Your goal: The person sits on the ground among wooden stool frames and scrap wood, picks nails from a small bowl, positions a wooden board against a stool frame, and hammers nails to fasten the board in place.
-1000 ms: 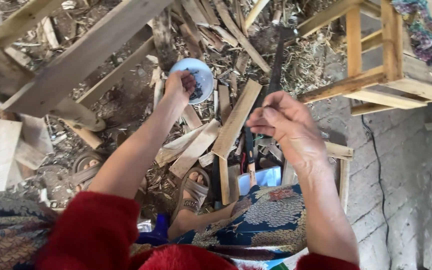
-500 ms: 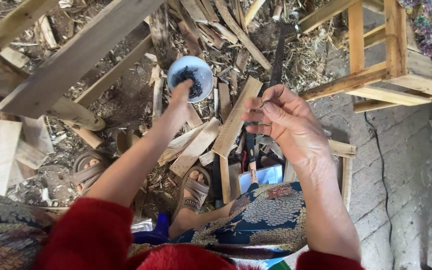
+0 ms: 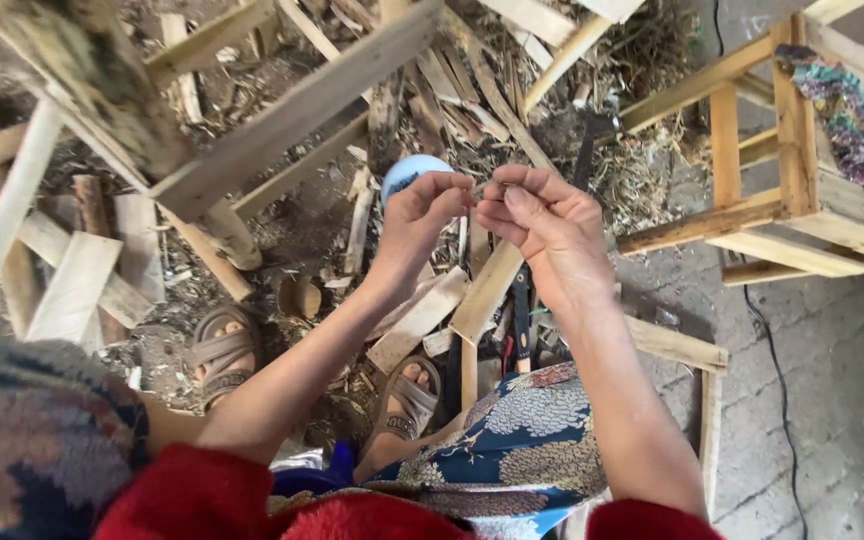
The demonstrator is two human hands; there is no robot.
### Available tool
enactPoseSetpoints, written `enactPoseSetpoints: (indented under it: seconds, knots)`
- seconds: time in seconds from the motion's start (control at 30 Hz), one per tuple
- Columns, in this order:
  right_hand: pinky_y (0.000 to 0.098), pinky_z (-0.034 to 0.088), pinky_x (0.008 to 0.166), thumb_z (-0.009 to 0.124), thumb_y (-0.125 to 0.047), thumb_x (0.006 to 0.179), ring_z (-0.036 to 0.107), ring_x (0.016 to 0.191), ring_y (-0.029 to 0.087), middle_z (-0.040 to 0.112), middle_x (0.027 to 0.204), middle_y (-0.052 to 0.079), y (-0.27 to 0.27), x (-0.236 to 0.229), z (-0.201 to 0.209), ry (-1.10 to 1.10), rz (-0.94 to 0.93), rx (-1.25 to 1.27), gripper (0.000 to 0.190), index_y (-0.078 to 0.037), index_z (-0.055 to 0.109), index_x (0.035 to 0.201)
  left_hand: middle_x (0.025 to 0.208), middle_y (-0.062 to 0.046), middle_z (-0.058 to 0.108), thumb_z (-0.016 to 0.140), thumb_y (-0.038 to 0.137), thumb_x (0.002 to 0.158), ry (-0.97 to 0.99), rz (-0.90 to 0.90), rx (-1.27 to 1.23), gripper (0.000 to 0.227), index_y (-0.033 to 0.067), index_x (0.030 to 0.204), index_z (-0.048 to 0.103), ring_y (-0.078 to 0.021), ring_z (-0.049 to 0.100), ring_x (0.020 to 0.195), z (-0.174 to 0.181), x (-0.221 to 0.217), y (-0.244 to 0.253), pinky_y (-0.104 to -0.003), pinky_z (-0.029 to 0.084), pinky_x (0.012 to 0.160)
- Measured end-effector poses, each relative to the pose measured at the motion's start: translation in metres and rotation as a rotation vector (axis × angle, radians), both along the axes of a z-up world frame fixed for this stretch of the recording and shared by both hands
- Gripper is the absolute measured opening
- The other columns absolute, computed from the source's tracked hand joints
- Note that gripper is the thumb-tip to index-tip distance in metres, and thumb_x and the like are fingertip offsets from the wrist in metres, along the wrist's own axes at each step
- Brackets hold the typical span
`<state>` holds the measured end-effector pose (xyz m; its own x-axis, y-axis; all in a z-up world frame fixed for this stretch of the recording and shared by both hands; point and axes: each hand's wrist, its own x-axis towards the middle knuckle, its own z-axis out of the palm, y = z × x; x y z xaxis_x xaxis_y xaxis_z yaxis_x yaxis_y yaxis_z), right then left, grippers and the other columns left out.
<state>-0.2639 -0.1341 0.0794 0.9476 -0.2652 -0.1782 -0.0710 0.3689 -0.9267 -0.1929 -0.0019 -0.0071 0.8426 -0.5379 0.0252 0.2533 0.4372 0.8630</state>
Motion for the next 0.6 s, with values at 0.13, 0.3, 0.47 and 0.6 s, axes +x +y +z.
enactPoseSetpoints:
  seconds: [0.13, 0.3, 0.47, 0.6]
  knots:
    - [0.0326, 0.057, 0.076, 0.061, -0.004, 0.09, 0.065, 0.079, 0.016, 0.066, 0.088, 0.009, 0.004, 0.018, -0.008, -0.073, -0.085, 0.037, 0.012, 0.001, 0.063, 0.101, 0.091, -0.003, 0.065, 0.053, 0.01, 0.092, -0.162, 0.122, 0.196, 0.017, 0.0057, 0.106, 0.06, -0.0107, 0.059, 0.082, 0.015, 0.014, 0.025, -0.025, 0.048, 0.074]
    - [0.0291, 0.057, 0.073, 0.061, -0.003, 0.089, 0.064, 0.074, 0.015, 0.064, 0.082, 0.007, -0.008, 0.061, -0.029, -0.097, -0.216, 0.028, 0.009, 0.0, 0.065, 0.097, 0.093, -0.009, 0.057, 0.07, 0.007, 0.086, -1.085, 0.76, 0.792, 0.021, 0.0067, 0.105, 0.06, -0.0254, 0.052, 0.095, 0.027, 0.06, 0.039, -0.04, 0.044, 0.083]
    - [0.0312, 0.06, 0.068, 0.065, 0.0, 0.083, 0.067, 0.072, 0.019, 0.067, 0.081, 0.01, -0.011, 0.11, -0.061, -0.065, -0.361, 0.022, 0.01, -0.001, 0.06, 0.091, 0.096, -0.012, 0.055, 0.079, 0.021, 0.067, -1.324, 0.884, 1.051, 0.053, 0.0054, 0.11, 0.051, -0.0284, 0.051, 0.096, 0.045, 0.101, 0.032, -0.046, 0.042, 0.084]
    - [0.0314, 0.061, 0.069, 0.064, -0.001, 0.082, 0.067, 0.072, 0.017, 0.068, 0.083, 0.008, -0.012, 0.141, -0.078, -0.1, -0.362, 0.118, 0.01, -0.002, 0.062, 0.092, 0.096, -0.016, 0.058, 0.081, 0.03, 0.072, -1.221, 0.698, 1.199, 0.058, 0.0027, 0.111, 0.048, -0.03, 0.054, 0.091, 0.043, 0.132, 0.01, -0.047, 0.043, 0.075]
